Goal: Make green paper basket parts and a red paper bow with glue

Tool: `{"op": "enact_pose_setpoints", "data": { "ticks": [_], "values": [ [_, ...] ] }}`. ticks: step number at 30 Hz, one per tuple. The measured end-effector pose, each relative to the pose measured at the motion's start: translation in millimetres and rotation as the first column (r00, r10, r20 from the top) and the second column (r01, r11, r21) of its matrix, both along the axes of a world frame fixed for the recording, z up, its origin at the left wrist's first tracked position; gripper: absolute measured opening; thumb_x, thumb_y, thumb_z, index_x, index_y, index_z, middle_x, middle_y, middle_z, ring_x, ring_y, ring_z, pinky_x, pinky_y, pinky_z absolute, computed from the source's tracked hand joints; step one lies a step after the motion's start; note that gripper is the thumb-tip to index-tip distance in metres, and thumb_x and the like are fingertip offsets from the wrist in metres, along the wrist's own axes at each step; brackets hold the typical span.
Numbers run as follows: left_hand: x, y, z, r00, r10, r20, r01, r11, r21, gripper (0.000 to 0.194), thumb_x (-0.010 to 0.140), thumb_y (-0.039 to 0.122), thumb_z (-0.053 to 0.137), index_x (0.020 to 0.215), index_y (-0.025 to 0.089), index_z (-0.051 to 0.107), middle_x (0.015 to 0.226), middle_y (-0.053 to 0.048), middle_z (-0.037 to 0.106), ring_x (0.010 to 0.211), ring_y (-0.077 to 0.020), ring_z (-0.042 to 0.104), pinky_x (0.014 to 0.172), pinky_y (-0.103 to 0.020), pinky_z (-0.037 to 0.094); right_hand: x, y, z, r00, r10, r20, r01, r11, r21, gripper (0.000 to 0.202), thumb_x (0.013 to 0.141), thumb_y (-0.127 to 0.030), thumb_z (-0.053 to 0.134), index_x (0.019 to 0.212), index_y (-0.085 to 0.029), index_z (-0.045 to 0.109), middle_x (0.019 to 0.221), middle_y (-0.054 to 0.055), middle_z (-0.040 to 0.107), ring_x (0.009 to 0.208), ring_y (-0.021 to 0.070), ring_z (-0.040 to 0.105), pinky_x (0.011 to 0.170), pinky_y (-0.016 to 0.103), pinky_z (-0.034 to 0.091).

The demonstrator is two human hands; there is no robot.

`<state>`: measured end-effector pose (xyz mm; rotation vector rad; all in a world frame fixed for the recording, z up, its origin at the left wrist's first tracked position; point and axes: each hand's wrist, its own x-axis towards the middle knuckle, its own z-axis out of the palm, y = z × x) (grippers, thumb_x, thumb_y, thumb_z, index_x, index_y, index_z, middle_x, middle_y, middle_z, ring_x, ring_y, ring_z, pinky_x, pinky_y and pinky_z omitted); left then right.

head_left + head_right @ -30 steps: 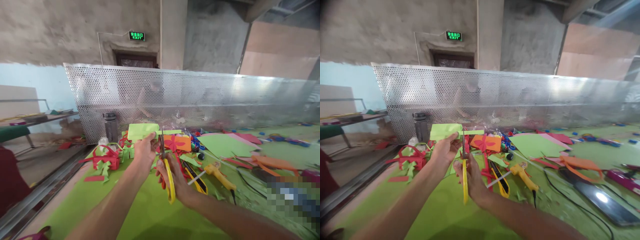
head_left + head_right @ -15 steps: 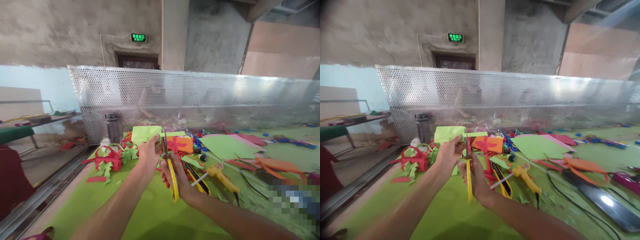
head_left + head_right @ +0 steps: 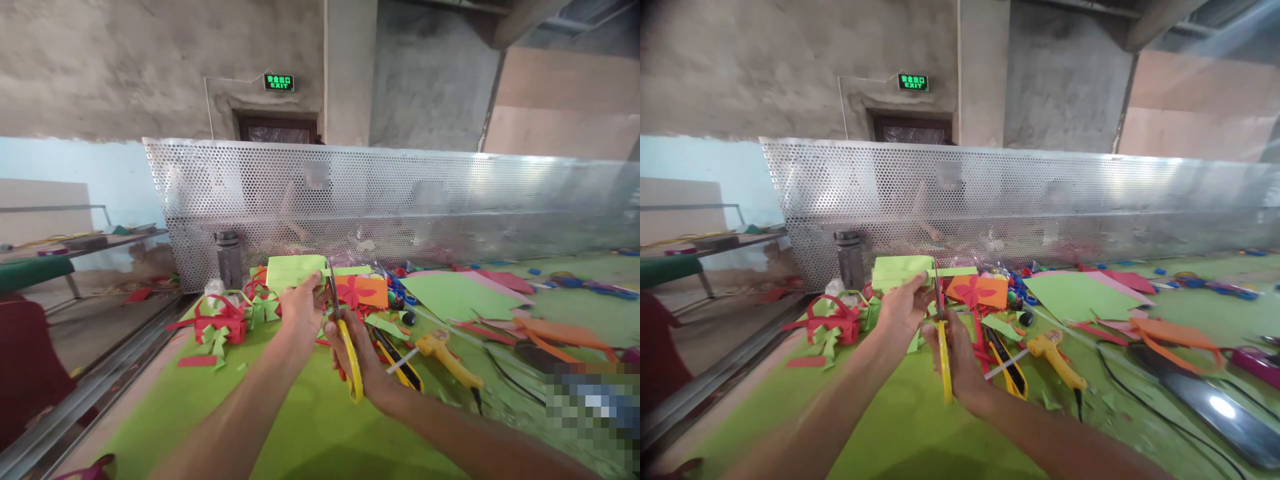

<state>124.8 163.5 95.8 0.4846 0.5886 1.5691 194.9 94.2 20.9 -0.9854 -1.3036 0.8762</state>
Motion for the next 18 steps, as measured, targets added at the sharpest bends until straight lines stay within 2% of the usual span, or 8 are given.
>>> {"op": "enact_pose_setpoints", "data": {
  "ticks": [7,13,18],
  "values": [
    [0.4,-0.5,-0.3,1.0,0.0,0.003,0.0,1.0,-0.001,0.028,0.068,-0.005,0.06,0.063,0.017,0.043,0.053,0.002,0.056,0.045,-0.0117,0.055,0.048,-0.027,0.051,-1.8,-1.4,8.3,1.0,0.0,0.007,0.0,1.0,0.001,0.035,0.078,-0.052,0.055,0.093,-0.021,0.046,0.061,-0.008,0.041,0.041,0.0052,0.039,0.032,0.015,0.035],
    [0.8,-0.9,-0.3,1.0,0.006,0.002,-0.006,1.0,-0.011,0.027,0.069,-0.005,0.06,0.062,0.016,0.044,0.053,0.001,0.056,0.046,-0.0116,0.055,0.048,-0.027,0.05,-0.7,2.0,3.4,1.0,0.007,0.017,-0.007,1.0,-0.01,0.027,0.081,-0.044,0.055,0.092,-0.023,0.044,0.054,-0.01,0.038,0.035,0.0049,0.037,0.032,0.016,0.035],
    [1.5,-0.5,-1.3,1.0,-0.011,-0.015,0.011,1.0,-0.02,0.02,0.071,-0.003,0.059,0.065,0.013,0.05,0.055,0.002,0.055,0.046,-0.0102,0.053,0.05,-0.026,0.05,0.2,0.6,3.4,0.999,0.006,0.042,-0.006,1.0,-0.014,0.03,0.08,-0.049,0.054,0.091,-0.023,0.044,0.048,-0.011,0.039,0.035,0.0067,0.039,0.03,0.016,0.034]
  ]
}}
